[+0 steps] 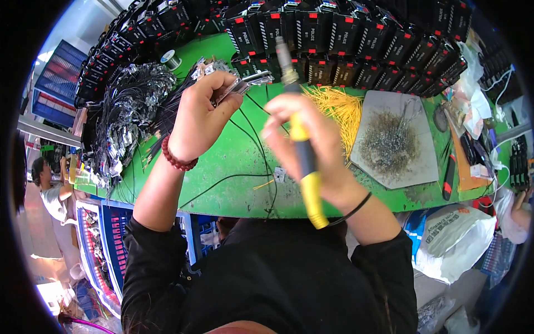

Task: Soldering wires onto circuit boards and assembling them into toy car chassis.

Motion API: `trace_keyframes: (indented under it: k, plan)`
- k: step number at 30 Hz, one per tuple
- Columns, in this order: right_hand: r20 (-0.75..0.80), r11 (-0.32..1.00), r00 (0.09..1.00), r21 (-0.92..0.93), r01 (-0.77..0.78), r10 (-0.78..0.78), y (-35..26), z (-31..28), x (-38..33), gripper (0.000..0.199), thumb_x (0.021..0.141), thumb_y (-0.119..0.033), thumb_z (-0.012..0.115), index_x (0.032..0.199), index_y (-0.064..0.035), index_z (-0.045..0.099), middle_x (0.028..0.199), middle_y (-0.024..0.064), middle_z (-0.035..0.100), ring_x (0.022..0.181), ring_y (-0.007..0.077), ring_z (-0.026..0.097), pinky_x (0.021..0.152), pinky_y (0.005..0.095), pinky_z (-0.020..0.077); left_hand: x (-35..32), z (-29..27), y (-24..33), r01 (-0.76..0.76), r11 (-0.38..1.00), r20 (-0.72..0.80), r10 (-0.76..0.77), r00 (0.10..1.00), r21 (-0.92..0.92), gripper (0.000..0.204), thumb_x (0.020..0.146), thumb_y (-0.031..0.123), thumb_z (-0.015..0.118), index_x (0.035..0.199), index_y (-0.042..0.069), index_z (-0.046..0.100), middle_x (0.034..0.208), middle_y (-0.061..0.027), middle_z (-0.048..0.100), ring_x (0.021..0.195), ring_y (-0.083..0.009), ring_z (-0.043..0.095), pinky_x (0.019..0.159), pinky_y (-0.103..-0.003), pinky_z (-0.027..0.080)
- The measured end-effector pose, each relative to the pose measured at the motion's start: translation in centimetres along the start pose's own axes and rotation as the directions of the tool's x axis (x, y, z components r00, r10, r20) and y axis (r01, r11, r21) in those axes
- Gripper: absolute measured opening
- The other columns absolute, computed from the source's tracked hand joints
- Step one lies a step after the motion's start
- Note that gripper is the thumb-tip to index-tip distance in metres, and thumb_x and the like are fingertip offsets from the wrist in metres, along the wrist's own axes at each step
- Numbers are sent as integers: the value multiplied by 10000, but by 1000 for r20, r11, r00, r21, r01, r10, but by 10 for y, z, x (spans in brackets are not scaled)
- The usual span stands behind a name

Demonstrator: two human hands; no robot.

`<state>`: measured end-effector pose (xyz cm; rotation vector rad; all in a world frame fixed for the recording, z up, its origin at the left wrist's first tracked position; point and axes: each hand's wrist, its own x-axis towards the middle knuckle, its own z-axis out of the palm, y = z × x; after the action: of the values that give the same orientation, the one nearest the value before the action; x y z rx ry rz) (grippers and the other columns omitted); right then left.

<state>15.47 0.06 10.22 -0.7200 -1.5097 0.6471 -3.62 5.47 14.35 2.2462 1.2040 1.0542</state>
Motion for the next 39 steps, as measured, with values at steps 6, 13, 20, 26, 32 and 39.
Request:
trace_keyframes:
  k: [6, 13, 20, 26, 32, 39]
  plan:
    - [88, 899, 971, -367, 238, -221, 18, 22, -5, 394, 707, -6, 748, 1057, -120, 607, 770, 62, 635, 593, 236, 613, 515, 331, 467, -4, 20, -14, 473, 572, 353, -315, 881, -671, 248, 858, 91, 624, 1075, -21, 585, 802, -7, 613, 595, -50, 525, 484, -196, 413]
    - [104, 989, 993, -135, 68, -54, 31, -18, -14, 228, 811, 27, 693, 1004, -50, 601, 747, 66, 630, 619, 155, 623, 568, 253, 485, -6, -19, -36, 340, 459, 115, -450, 886, -821, 140, 908, 76, 576, 1043, 49, 604, 878, -16, 651, 659, -63, 578, 516, -196, 429]
    - [411, 850, 912, -482, 213, 5, 55, -15, -25, 268, 755, -39, 609, 1002, -143, 606, 698, 30, 586, 619, 236, 611, 541, 339, 456, -101, -27, -128, 443, 849, -288, -519, 805, -290, 146, 855, 47, 626, 991, -7, 622, 785, 30, 593, 680, -29, 497, 622, -187, 407]
    - [138, 878, 911, -356, -320, 388, 74, 0, -78, 306, 776, 45, 628, 1024, -132, 596, 702, 28, 605, 633, 155, 639, 558, 281, 480, -179, -5, -159, 654, 725, -420, -535, 733, 218, 334, 777, 81, 672, 1100, 19, 610, 849, -59, 605, 795, -198, 540, 747, -323, 450]
    - [71, 903, 924, -251, -348, 376, 86, 2, -85, 233, 849, 59, 590, 1026, -93, 593, 756, 50, 632, 662, 160, 671, 587, 277, 516, -113, 13, -88, 209, 710, -153, -143, 978, 672, 541, 716, -19, 622, 1238, 113, 572, 1142, -120, 615, 1144, -316, 529, 954, -446, 395]
    - [166, 943, 935, -174, -284, 313, 76, 1, -85, 207, 847, 65, 599, 1016, -54, 603, 800, 78, 643, 690, 155, 682, 599, 265, 526, -94, 34, -81, 71, 969, -150, -36, 988, 237, 116, 767, -32, 638, 861, 35, 654, 870, -115, 663, 782, -288, 636, 695, -377, 490]
